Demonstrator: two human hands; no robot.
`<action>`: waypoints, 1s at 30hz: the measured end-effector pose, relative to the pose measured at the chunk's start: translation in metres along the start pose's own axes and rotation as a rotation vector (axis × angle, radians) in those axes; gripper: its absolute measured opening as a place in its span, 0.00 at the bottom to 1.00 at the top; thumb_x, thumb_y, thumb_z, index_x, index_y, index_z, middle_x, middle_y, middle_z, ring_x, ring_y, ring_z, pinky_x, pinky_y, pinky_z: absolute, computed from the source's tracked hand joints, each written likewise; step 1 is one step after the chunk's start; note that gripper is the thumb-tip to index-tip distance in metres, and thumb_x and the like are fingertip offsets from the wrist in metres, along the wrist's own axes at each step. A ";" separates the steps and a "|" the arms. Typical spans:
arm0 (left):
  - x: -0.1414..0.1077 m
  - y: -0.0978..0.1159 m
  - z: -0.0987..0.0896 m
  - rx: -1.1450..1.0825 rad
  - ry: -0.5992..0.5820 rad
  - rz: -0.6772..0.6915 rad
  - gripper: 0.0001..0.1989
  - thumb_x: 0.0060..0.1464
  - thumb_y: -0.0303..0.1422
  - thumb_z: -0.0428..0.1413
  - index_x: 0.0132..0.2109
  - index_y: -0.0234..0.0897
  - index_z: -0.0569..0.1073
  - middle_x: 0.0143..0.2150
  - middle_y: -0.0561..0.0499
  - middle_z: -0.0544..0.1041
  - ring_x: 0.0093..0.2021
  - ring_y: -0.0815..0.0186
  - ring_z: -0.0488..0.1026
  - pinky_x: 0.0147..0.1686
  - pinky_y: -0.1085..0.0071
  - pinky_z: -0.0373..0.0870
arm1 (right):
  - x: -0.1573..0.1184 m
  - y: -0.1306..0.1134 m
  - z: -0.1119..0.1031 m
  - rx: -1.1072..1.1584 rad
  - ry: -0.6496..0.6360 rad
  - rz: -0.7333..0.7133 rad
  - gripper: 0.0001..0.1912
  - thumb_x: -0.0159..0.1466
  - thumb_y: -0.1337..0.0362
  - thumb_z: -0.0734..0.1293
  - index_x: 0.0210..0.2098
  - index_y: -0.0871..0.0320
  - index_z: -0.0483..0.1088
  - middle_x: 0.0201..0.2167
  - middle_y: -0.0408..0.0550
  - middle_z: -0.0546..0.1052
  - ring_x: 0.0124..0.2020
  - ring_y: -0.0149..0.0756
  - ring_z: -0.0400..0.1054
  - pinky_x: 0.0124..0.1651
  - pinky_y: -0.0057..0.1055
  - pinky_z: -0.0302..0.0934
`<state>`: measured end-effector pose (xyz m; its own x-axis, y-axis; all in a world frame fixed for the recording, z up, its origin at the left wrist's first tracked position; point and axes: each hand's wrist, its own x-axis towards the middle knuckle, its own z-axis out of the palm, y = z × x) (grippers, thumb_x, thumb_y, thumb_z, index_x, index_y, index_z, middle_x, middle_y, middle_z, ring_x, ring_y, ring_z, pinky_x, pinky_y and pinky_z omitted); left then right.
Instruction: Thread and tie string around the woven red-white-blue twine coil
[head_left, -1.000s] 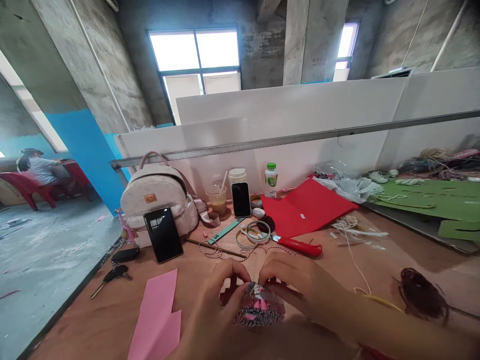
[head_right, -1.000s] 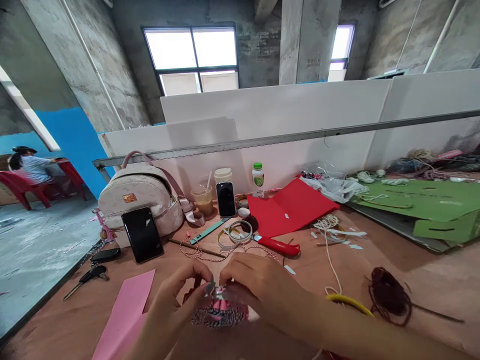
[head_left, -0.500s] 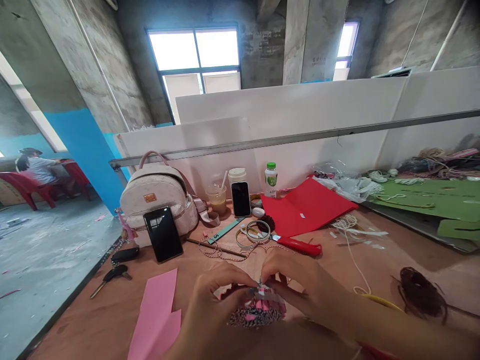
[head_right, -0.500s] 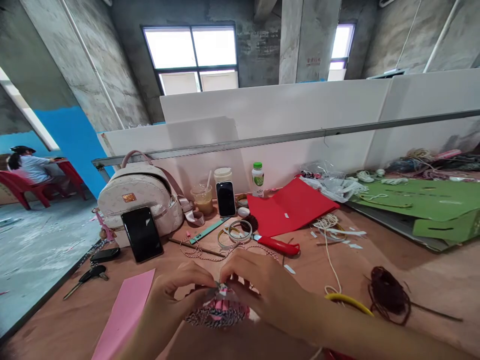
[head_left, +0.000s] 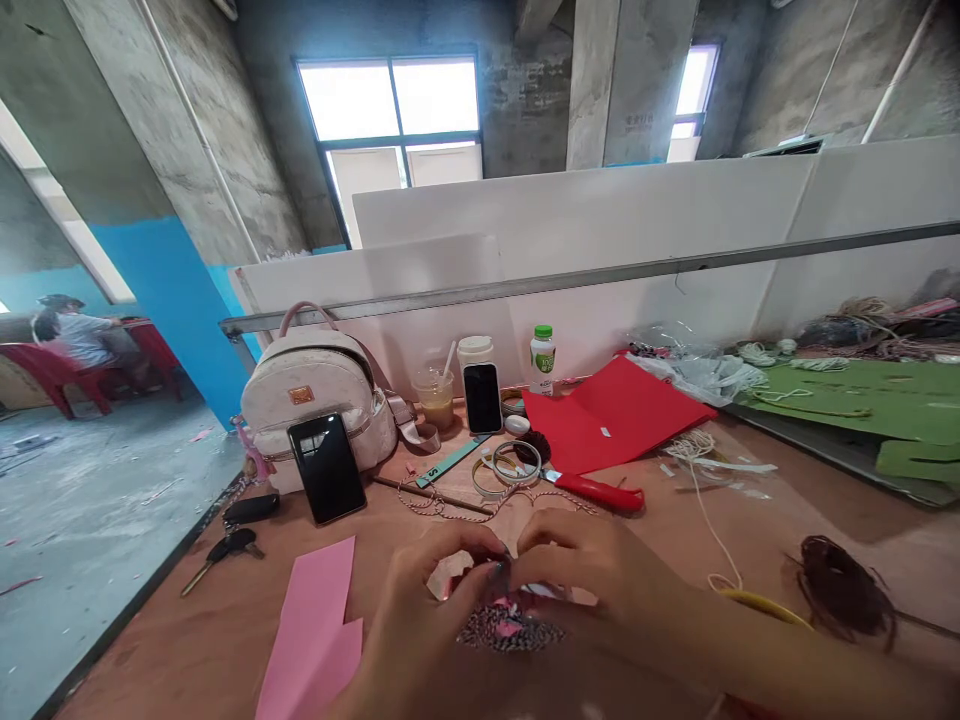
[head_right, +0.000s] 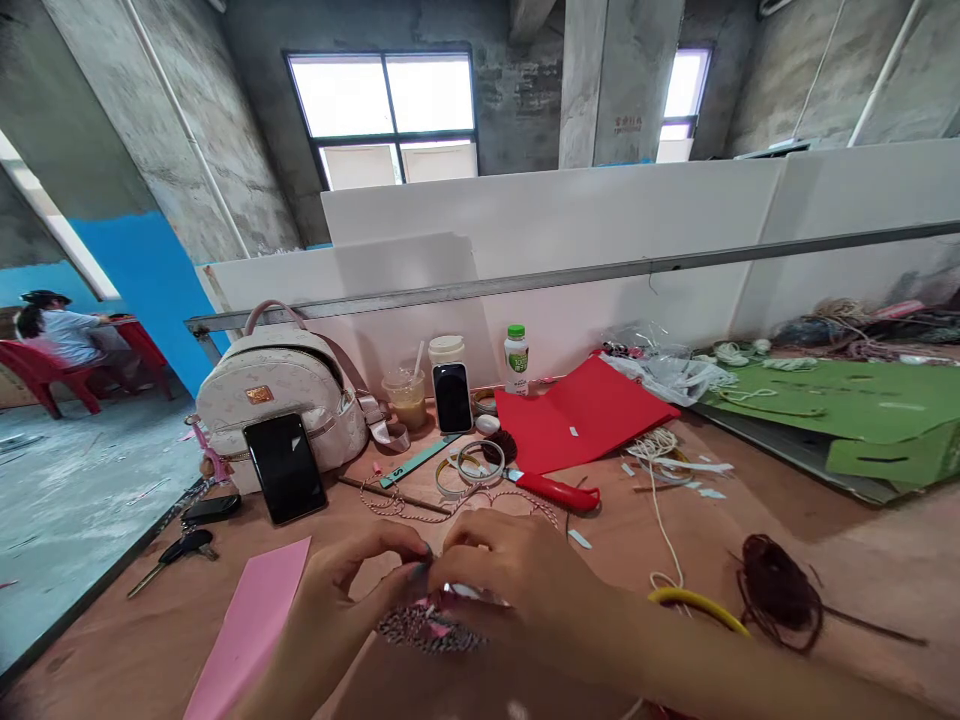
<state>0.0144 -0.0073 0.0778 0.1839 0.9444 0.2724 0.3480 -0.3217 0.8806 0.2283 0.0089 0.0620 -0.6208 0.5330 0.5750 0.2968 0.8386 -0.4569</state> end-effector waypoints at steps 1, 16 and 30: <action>-0.001 0.000 0.000 0.001 0.001 0.001 0.09 0.50 0.27 0.58 0.34 0.45 0.81 0.31 0.57 0.83 0.35 0.66 0.79 0.35 0.76 0.71 | 0.000 0.000 0.001 -0.018 0.003 -0.003 0.04 0.68 0.65 0.69 0.43 0.54 0.74 0.39 0.45 0.76 0.37 0.34 0.70 0.37 0.30 0.57; -0.003 0.007 0.004 0.005 0.009 0.064 0.09 0.48 0.24 0.57 0.33 0.42 0.80 0.30 0.55 0.82 0.31 0.67 0.78 0.32 0.76 0.71 | 0.002 -0.013 -0.004 0.130 0.025 0.131 0.09 0.62 0.74 0.67 0.37 0.54 0.72 0.35 0.42 0.73 0.36 0.33 0.68 0.36 0.28 0.57; 0.014 -0.016 -0.016 0.046 -0.332 0.505 0.15 0.58 0.46 0.62 0.39 0.39 0.83 0.35 0.44 0.81 0.35 0.63 0.75 0.35 0.71 0.70 | 0.000 -0.007 0.000 0.156 -0.004 0.138 0.05 0.66 0.71 0.66 0.38 0.56 0.72 0.34 0.43 0.74 0.34 0.32 0.68 0.35 0.27 0.58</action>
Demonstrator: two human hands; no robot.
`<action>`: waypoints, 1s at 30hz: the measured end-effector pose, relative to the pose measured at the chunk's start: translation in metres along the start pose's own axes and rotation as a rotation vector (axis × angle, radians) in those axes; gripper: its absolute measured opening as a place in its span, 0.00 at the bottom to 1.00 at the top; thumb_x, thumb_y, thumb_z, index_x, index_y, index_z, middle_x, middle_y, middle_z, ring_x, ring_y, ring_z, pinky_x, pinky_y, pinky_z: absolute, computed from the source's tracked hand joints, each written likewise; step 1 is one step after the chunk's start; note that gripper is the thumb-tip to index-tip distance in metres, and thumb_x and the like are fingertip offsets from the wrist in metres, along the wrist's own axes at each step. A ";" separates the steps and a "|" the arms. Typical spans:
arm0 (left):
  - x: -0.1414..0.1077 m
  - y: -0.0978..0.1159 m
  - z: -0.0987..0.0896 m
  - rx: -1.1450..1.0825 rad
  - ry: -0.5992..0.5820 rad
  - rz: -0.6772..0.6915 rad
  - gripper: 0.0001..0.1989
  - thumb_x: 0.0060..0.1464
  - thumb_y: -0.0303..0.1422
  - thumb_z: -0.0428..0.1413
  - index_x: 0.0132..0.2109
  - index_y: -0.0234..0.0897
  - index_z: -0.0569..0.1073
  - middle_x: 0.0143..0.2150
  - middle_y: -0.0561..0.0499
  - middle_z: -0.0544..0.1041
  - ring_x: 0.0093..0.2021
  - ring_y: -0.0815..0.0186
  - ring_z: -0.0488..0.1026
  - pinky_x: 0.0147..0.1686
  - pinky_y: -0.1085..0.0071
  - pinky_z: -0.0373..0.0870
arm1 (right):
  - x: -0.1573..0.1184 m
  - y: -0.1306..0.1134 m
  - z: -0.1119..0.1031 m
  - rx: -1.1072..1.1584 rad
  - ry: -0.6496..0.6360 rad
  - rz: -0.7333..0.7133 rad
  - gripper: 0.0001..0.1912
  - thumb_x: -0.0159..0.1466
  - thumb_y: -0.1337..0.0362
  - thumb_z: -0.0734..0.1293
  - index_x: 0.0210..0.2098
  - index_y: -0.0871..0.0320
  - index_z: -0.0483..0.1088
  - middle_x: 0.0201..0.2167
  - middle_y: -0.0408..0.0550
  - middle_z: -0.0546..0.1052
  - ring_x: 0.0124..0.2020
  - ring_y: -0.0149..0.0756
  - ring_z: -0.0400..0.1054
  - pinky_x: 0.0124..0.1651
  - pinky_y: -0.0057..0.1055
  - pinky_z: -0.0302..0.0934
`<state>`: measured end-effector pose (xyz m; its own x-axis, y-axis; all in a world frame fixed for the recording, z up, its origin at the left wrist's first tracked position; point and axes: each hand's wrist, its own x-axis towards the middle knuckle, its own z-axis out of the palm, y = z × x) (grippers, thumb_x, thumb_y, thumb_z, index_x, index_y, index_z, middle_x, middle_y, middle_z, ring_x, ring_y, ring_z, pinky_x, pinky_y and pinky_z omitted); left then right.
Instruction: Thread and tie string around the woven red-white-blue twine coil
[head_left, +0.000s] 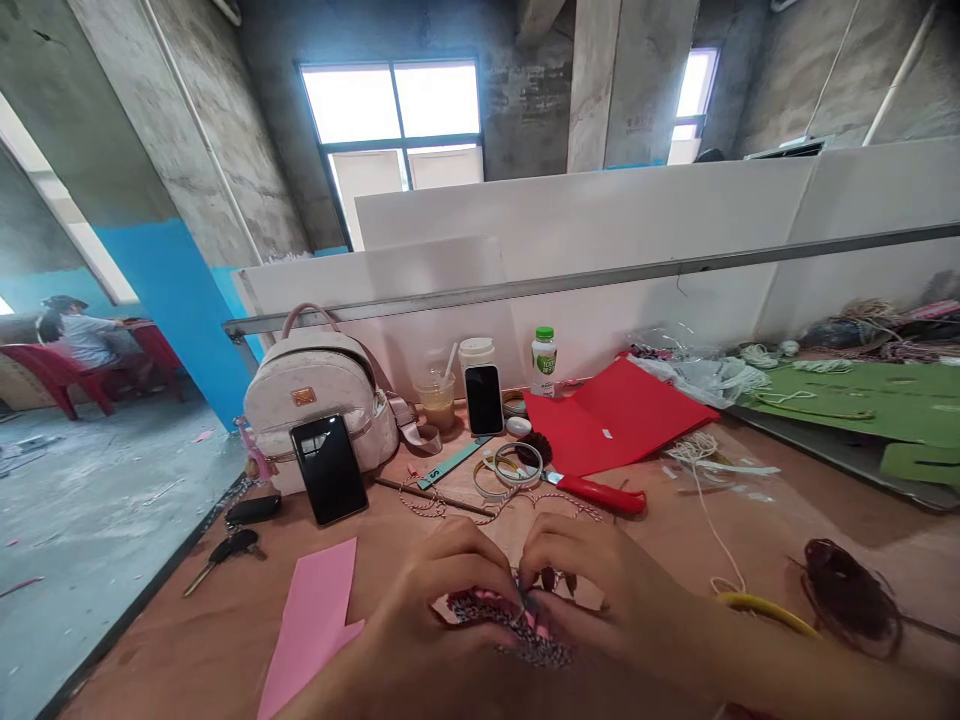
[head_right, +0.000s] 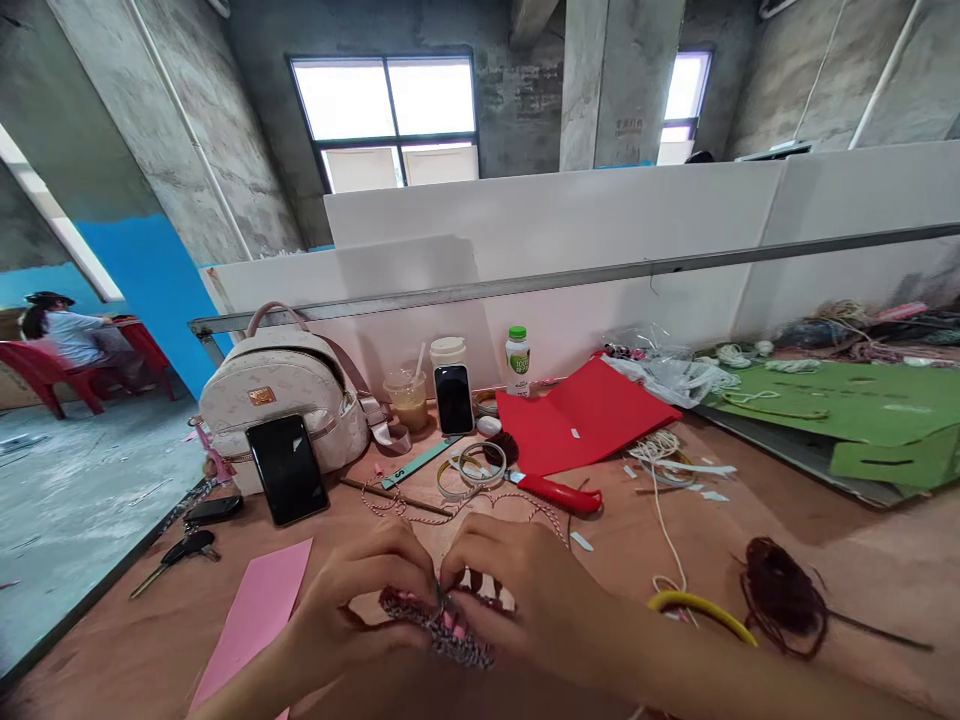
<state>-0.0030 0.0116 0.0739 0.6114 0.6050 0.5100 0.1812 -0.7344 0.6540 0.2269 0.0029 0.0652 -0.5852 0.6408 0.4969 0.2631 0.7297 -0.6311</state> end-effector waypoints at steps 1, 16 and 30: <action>0.000 0.001 0.000 0.012 -0.004 0.001 0.13 0.60 0.43 0.62 0.38 0.39 0.83 0.34 0.44 0.81 0.34 0.64 0.75 0.35 0.71 0.70 | 0.000 -0.001 0.000 0.002 -0.007 0.009 0.05 0.66 0.71 0.66 0.38 0.56 0.72 0.34 0.43 0.74 0.34 0.32 0.68 0.35 0.26 0.58; 0.002 0.014 0.012 -0.174 0.242 -0.411 0.05 0.51 0.26 0.63 0.31 0.40 0.81 0.29 0.52 0.80 0.31 0.66 0.72 0.32 0.74 0.65 | 0.001 0.006 -0.003 -0.009 0.058 -0.006 0.13 0.76 0.63 0.57 0.42 0.55 0.72 0.36 0.46 0.79 0.36 0.33 0.73 0.39 0.27 0.63; 0.002 0.028 0.017 -0.055 0.271 -0.510 0.03 0.48 0.28 0.65 0.29 0.42 0.83 0.25 0.53 0.79 0.26 0.67 0.71 0.29 0.74 0.65 | -0.002 -0.001 -0.001 -0.018 0.199 -0.249 0.07 0.73 0.64 0.62 0.39 0.54 0.71 0.32 0.45 0.79 0.33 0.33 0.72 0.36 0.27 0.65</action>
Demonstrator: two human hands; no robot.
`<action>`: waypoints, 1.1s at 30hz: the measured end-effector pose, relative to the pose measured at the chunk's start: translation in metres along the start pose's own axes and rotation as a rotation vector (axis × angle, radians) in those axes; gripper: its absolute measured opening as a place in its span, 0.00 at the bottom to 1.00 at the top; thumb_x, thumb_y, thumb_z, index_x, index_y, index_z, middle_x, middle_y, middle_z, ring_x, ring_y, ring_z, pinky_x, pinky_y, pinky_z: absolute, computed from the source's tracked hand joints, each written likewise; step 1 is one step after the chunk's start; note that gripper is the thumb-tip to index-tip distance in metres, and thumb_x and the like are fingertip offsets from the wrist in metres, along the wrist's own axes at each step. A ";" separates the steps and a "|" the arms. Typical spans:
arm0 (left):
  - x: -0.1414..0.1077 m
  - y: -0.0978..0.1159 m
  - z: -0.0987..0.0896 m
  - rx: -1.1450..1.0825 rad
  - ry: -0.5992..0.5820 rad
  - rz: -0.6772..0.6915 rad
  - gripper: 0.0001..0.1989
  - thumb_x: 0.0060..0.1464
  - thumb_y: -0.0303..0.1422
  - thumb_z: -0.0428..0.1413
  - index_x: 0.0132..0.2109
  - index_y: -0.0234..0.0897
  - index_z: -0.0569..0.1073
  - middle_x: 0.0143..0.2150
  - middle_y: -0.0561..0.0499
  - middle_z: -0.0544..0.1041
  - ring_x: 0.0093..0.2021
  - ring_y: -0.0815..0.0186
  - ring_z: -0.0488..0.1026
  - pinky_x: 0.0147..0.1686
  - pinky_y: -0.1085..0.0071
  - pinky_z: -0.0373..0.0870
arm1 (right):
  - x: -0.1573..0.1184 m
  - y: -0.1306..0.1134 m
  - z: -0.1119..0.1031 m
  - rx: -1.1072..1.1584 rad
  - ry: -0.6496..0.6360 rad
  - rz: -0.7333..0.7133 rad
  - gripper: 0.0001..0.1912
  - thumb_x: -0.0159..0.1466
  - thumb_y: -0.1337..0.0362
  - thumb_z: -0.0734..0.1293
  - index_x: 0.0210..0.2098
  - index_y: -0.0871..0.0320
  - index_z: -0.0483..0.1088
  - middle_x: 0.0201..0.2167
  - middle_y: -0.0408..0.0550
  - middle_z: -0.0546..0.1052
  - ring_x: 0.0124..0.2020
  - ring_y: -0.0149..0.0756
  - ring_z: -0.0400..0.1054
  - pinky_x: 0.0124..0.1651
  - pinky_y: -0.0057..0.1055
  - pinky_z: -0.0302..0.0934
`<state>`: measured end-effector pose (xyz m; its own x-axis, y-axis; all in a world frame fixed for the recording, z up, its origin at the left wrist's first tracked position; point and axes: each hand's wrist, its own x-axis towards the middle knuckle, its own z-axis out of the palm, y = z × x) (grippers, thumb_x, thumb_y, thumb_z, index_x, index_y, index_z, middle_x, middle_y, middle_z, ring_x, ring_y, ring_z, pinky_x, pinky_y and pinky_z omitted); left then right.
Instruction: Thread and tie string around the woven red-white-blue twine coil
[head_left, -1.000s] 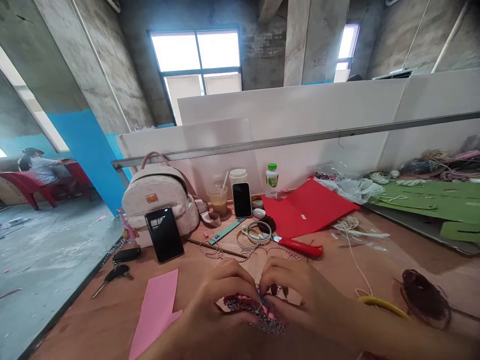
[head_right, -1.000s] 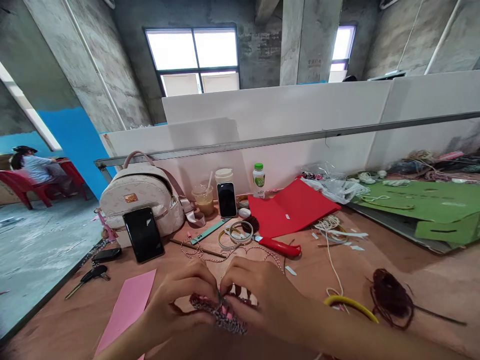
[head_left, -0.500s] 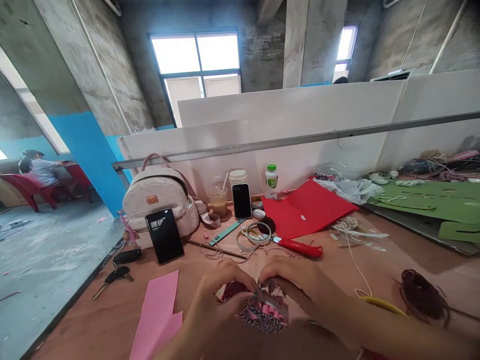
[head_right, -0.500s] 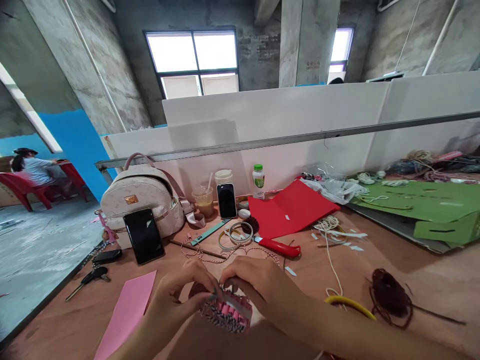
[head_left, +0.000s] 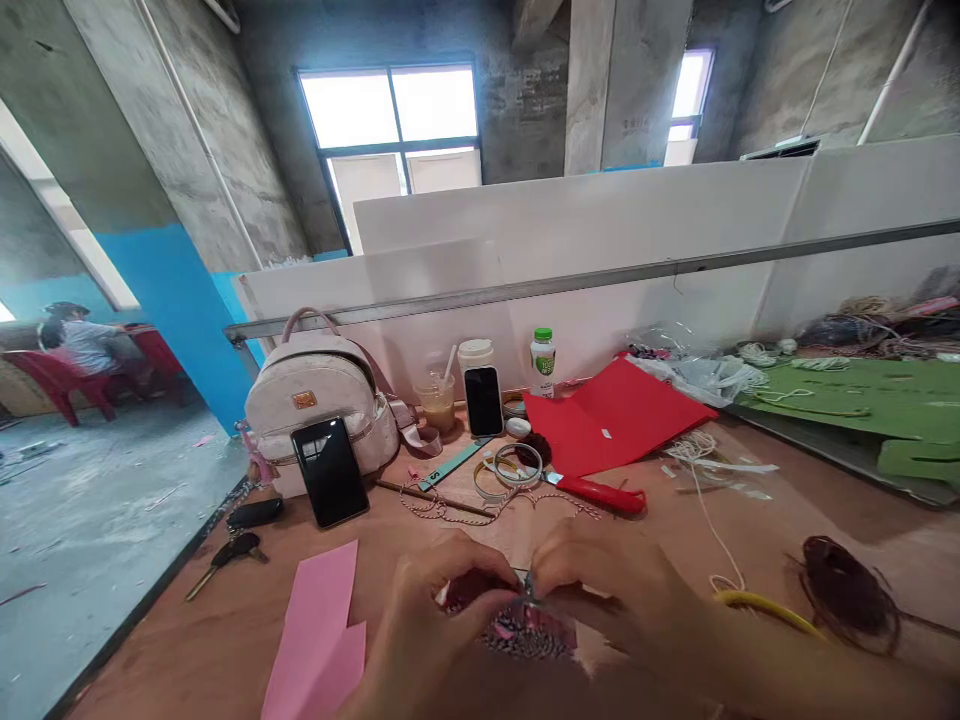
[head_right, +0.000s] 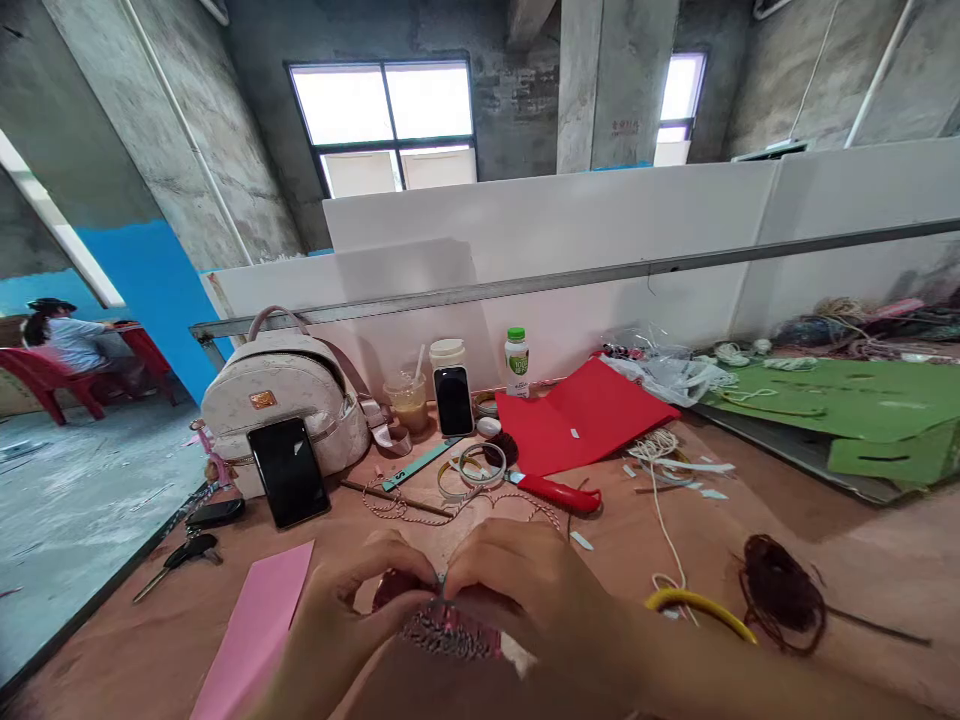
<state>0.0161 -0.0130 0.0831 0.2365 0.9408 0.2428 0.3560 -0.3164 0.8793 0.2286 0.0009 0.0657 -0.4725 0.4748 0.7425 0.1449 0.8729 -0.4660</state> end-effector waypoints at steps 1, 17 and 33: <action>-0.002 0.000 0.000 0.030 0.004 0.033 0.03 0.49 0.28 0.66 0.30 0.42 0.83 0.25 0.54 0.79 0.26 0.67 0.71 0.29 0.74 0.65 | -0.001 0.000 0.002 0.013 0.011 0.013 0.06 0.72 0.64 0.64 0.39 0.54 0.71 0.31 0.44 0.79 0.32 0.33 0.72 0.35 0.27 0.65; -0.013 -0.004 0.009 0.126 -0.018 0.472 0.08 0.56 0.24 0.64 0.32 0.40 0.75 0.28 0.54 0.78 0.30 0.68 0.72 0.35 0.73 0.67 | -0.012 -0.006 0.018 0.228 0.078 0.127 0.11 0.61 0.61 0.74 0.43 0.42 0.74 0.31 0.41 0.79 0.27 0.37 0.72 0.31 0.32 0.67; -0.007 -0.021 0.005 -0.007 0.001 0.381 0.10 0.55 0.20 0.60 0.33 0.41 0.79 0.27 0.56 0.73 0.27 0.70 0.67 0.27 0.76 0.60 | 0.001 0.002 0.000 0.341 -0.035 0.369 0.07 0.64 0.68 0.73 0.41 0.54 0.73 0.38 0.43 0.78 0.39 0.32 0.71 0.37 0.25 0.65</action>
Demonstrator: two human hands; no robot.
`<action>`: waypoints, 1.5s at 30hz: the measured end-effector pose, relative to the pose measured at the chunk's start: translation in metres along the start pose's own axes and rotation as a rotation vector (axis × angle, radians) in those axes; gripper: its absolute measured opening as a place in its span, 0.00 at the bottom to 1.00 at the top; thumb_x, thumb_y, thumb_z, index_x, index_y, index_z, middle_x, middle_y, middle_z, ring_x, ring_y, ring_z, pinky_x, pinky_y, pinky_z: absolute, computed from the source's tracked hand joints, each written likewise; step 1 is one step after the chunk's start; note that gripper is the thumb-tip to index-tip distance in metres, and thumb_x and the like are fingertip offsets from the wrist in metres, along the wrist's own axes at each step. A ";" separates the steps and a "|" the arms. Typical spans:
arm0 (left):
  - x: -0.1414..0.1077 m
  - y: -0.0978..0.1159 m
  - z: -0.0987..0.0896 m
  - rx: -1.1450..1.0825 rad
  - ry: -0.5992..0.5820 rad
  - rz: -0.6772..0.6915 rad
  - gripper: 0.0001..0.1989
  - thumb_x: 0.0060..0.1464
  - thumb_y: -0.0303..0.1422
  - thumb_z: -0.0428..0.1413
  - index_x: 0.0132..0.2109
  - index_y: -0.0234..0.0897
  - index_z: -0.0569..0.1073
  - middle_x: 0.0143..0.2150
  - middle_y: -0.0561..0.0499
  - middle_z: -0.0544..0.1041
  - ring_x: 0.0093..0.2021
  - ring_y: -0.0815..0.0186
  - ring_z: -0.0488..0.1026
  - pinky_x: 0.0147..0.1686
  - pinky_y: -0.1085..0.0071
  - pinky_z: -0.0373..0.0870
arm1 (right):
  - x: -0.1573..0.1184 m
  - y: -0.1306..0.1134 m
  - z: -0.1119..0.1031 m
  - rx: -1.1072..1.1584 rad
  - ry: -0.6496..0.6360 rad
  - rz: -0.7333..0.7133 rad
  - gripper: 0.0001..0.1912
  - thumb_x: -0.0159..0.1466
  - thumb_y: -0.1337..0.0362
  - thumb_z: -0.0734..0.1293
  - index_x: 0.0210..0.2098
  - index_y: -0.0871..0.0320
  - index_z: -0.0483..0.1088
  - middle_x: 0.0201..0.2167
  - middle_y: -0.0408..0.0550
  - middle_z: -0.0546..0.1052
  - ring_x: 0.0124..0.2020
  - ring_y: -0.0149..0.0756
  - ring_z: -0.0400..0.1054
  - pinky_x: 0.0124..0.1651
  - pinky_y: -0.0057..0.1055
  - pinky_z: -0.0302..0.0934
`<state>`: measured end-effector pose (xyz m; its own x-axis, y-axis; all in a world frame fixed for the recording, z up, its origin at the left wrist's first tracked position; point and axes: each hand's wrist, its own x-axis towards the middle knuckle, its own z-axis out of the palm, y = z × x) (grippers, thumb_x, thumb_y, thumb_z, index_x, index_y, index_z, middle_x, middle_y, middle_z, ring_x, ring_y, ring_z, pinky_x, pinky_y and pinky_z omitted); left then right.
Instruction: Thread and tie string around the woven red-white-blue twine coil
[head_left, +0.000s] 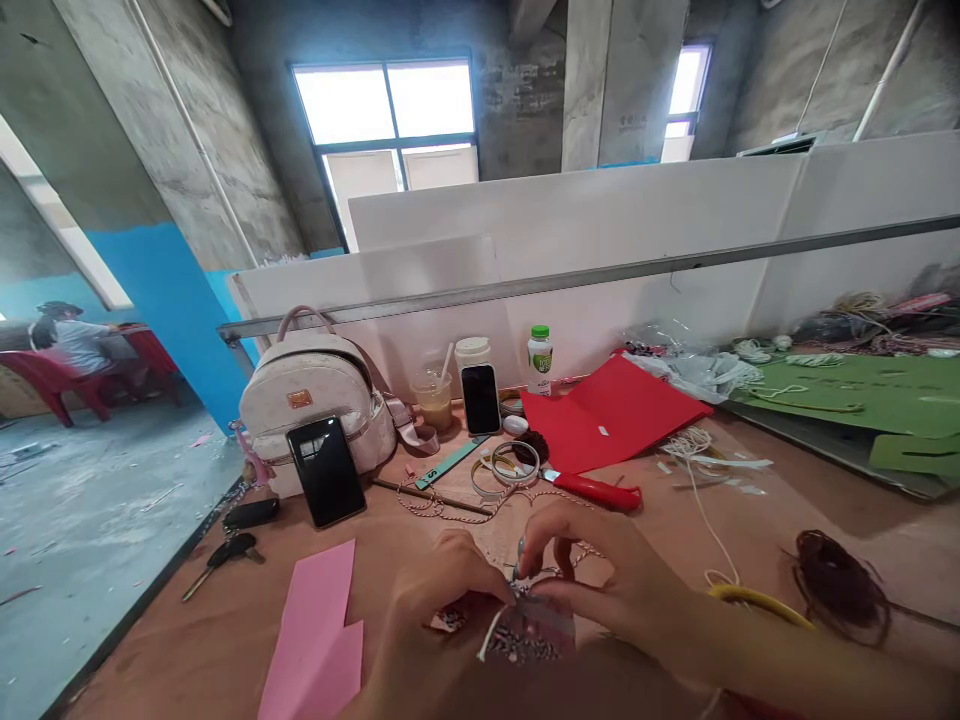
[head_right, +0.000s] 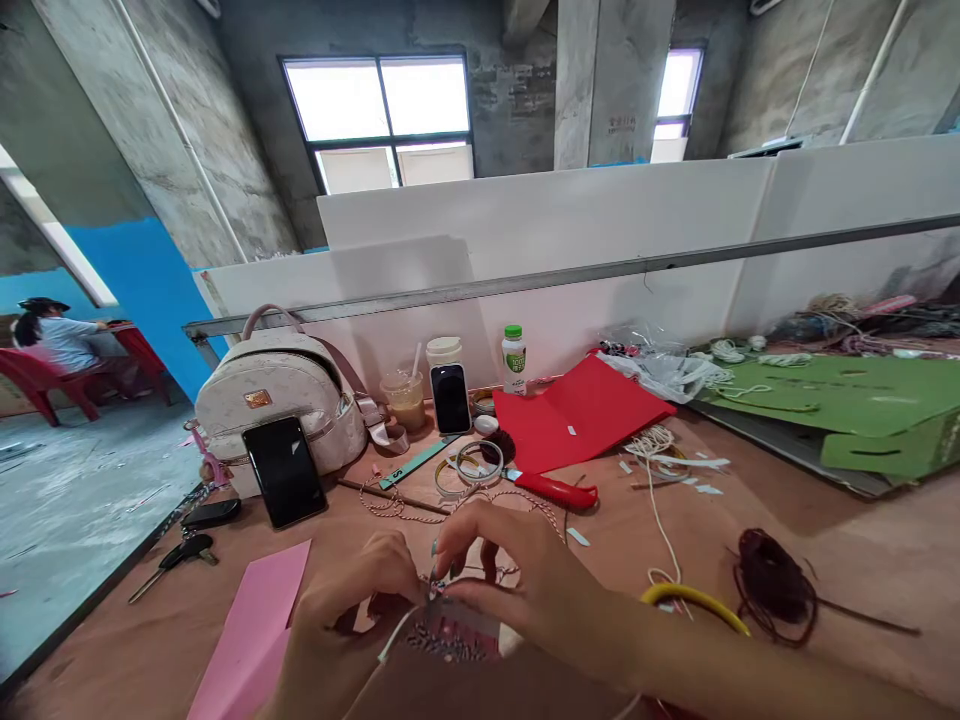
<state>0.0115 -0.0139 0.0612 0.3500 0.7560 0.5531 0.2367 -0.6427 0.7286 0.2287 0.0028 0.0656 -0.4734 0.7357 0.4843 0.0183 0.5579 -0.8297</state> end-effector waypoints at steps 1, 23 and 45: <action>-0.001 0.000 0.000 0.001 -0.003 0.004 0.10 0.55 0.20 0.60 0.34 0.41 0.78 0.28 0.56 0.73 0.27 0.71 0.67 0.27 0.76 0.60 | 0.000 0.000 0.000 0.002 -0.009 0.006 0.07 0.64 0.68 0.73 0.41 0.54 0.73 0.38 0.43 0.78 0.39 0.32 0.71 0.37 0.25 0.65; 0.003 0.004 0.004 -0.143 0.116 -0.264 0.06 0.47 0.24 0.65 0.30 0.41 0.81 0.26 0.54 0.79 0.26 0.69 0.72 0.27 0.77 0.65 | 0.001 0.008 0.001 -0.218 0.020 -0.213 0.07 0.66 0.70 0.69 0.41 0.52 0.71 0.36 0.40 0.76 0.35 0.29 0.69 0.34 0.21 0.63; 0.007 0.008 0.005 -0.073 0.139 -0.370 0.07 0.44 0.24 0.59 0.28 0.40 0.81 0.25 0.53 0.80 0.25 0.68 0.71 0.26 0.76 0.63 | 0.004 0.008 -0.001 -0.423 0.006 -0.387 0.02 0.72 0.66 0.63 0.42 0.53 0.67 0.33 0.43 0.77 0.33 0.34 0.70 0.35 0.29 0.61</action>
<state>0.0210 -0.0142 0.0690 0.1258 0.9476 0.2935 0.2569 -0.3169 0.9130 0.2275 0.0105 0.0606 -0.5104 0.4488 0.7335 0.1960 0.8913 -0.4090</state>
